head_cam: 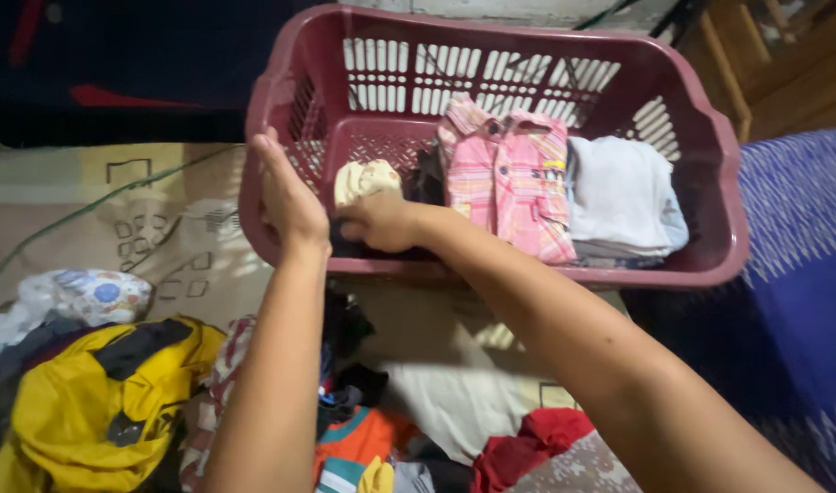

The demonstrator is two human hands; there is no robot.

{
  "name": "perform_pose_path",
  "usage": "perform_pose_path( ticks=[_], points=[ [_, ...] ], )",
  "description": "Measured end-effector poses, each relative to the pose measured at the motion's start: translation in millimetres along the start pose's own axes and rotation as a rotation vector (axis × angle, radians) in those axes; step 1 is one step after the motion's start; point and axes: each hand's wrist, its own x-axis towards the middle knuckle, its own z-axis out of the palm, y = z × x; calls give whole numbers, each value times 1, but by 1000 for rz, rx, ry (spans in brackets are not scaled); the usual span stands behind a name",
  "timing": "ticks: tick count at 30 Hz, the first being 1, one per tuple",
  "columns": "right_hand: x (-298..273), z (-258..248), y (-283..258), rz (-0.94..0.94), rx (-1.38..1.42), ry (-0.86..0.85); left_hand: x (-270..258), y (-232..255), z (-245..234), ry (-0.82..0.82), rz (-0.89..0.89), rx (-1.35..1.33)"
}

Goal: The person folds several clean garments on a blue patterned table and places them into a maroon laundry basket. Items include a pink plaid shirt, a blue t-shirt, red and white striped shorts, a red t-shirt, and a red and white checkered shirt.

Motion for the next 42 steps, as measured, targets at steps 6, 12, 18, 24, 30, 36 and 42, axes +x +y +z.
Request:
perform_pose_path(
  ticks=[6,12,18,24,30,36,42],
  points=[
    [-120,-53,-67,-165,260,416,2,1,3,26,35,128],
    [-224,-63,-116,-74,280,372,-20,32,14,79,116,583],
    [-289,-48,-121,42,367,379,-106,44,21,-407,714,875],
    [-327,-28,-123,52,313,436,-156,-3,-21,-899,109,2023],
    [-371,-22,-119,101,349,458,-146,-3,-41,-1006,-45,1997],
    [-405,-7,-89,181,531,540,-203,76,31,-1249,58,1738],
    [-441,4,-68,166,686,530,-267,143,77,-1270,188,1319]
  ],
)
